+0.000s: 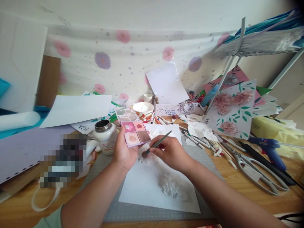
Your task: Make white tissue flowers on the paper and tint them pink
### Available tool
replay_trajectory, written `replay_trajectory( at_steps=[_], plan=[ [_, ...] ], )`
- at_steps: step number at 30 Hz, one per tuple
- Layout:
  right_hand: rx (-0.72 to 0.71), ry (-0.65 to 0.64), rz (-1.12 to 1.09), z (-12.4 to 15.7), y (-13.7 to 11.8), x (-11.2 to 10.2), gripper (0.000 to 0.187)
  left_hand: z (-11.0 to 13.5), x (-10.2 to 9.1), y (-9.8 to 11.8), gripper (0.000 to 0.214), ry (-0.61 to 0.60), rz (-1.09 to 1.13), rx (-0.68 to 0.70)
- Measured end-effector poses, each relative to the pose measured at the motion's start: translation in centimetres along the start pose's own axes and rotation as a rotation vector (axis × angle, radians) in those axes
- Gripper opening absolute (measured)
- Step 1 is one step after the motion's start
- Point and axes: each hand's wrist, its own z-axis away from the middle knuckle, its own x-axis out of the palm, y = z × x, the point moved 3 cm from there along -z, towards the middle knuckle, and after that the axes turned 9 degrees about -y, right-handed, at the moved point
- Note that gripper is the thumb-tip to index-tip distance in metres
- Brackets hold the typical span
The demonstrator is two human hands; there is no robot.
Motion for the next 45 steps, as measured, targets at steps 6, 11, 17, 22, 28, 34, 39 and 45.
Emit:
replay_trajectory(
  at_steps=[6,11,17,22,28,34,39,45],
  plan=[
    [0.044,0.144,-0.047,0.0,0.5,-2.5,0.020,0.1,0.2,0.1,0.042,-0.020,0.005,-0.010],
    [-0.032,0.475,-0.256,0.5,0.3,-6.7,0.017,1.1,0.1,-0.9,0.043,0.010,0.010,-0.208],
    [-0.125,0.449,-0.424,-0.9,-1.6,-4.3,0.020,2.3,0.4,-2.6,0.045,-0.084,0.023,-0.347],
    [-0.071,0.308,-0.345,-1.4,-2.2,-3.6,0.008,2.4,0.4,-3.0,0.042,-0.167,0.110,-0.353],
    [-0.073,0.233,-0.220,-1.4,-2.5,-4.0,0.014,2.4,0.6,-2.8,0.044,-0.159,0.151,-0.375],
    [-0.177,0.222,-0.226,-1.6,-2.8,-3.7,0.017,2.4,0.7,-2.8,0.044,-0.162,0.174,-0.380],
    [-0.241,0.227,-0.267,-1.2,-3.0,-4.0,0.020,2.5,0.7,-2.9,0.045,-0.178,0.170,-0.421],
    [-0.288,0.177,-0.330,-1.0,-3.4,-3.9,0.027,2.5,0.8,-2.4,0.047,-0.157,0.152,-0.424]
  ],
)
